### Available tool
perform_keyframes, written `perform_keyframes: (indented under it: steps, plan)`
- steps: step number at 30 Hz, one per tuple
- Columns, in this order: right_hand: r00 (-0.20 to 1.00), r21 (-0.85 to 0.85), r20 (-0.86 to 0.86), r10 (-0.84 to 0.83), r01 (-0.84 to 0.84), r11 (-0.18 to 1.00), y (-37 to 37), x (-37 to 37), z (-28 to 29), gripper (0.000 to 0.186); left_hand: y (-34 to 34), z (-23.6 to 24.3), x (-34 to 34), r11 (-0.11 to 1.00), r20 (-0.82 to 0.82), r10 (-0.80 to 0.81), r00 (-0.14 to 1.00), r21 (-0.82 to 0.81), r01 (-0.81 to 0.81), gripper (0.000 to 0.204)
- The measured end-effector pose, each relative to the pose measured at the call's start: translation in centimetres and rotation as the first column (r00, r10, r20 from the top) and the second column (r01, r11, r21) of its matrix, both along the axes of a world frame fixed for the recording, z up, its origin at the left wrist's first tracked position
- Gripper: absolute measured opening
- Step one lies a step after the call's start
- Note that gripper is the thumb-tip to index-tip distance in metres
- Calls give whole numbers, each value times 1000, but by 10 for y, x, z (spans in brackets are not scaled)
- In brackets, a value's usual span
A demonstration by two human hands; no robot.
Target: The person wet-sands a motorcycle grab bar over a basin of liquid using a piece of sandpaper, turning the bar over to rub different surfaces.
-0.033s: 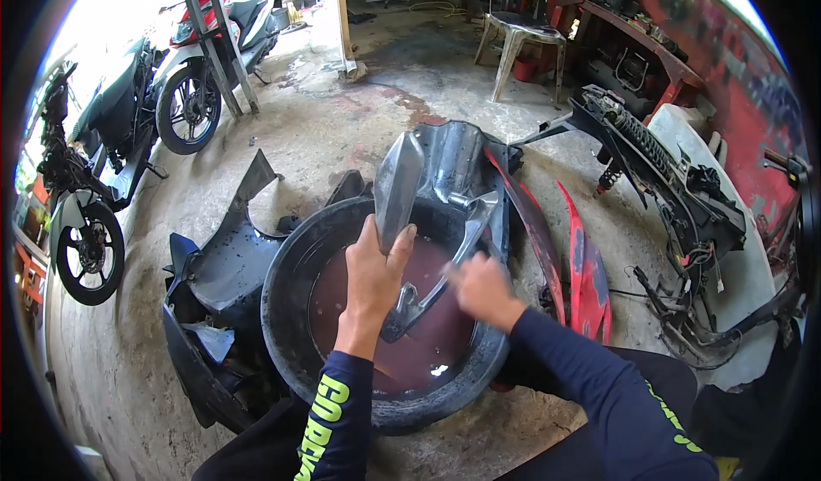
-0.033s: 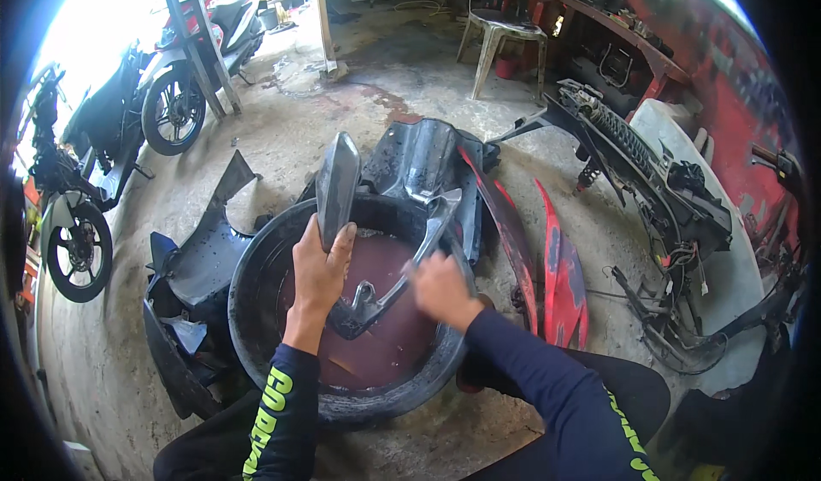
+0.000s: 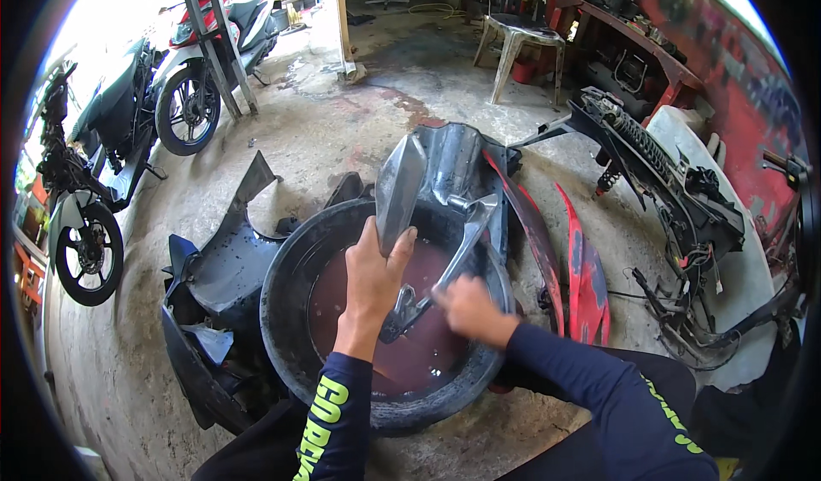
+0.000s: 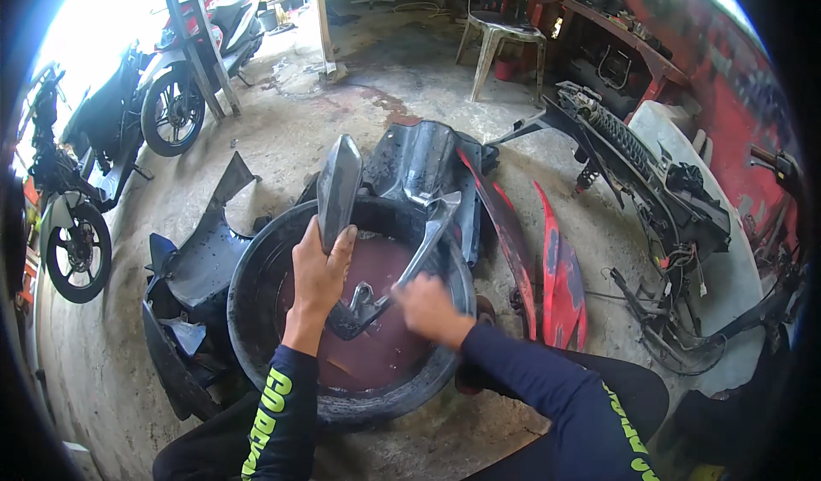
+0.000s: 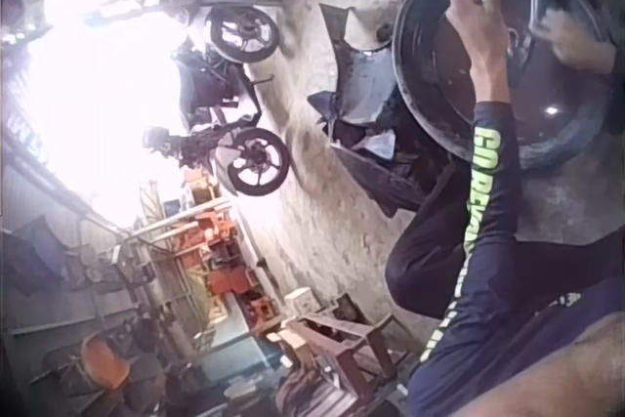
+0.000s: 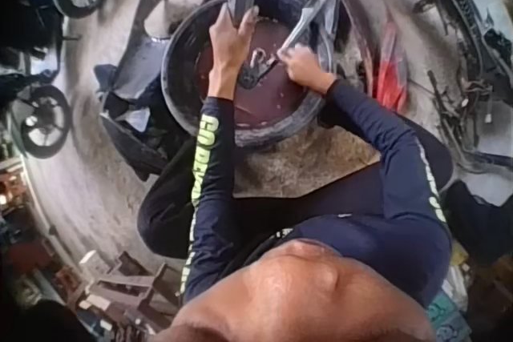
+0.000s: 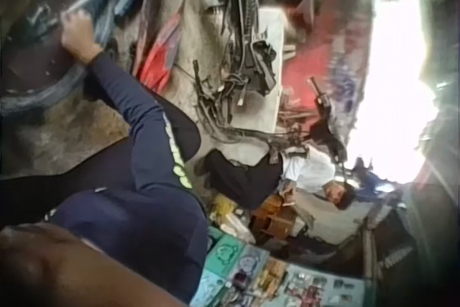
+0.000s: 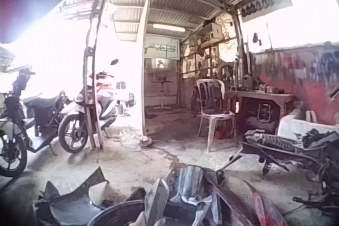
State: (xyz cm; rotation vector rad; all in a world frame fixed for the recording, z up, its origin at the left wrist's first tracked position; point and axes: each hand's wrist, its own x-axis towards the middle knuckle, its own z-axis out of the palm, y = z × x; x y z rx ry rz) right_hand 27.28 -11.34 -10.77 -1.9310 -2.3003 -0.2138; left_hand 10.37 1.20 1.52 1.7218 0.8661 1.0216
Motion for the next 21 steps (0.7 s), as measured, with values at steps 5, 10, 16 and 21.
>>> perform_keyframes:
  steps: [5,10,16,21]
  plan:
    - [989,151,-92,-119,132,980,9,30,11,40,5,-4,3,1000,-15,-4,1000,21,4,36]
    - [982,79,-173,73,-60,995,-1,2,-7,38,5,-4,1,1000,-5,15,1000,-1,-15,36]
    - [979,60,-192,76,-66,996,2,-15,-8,37,3,-5,4,1000,28,28,999,11,-28,37]
    - [998,95,-12,-58,59,994,10,8,-14,46,2,-4,5,1000,28,23,999,15,-24,36]
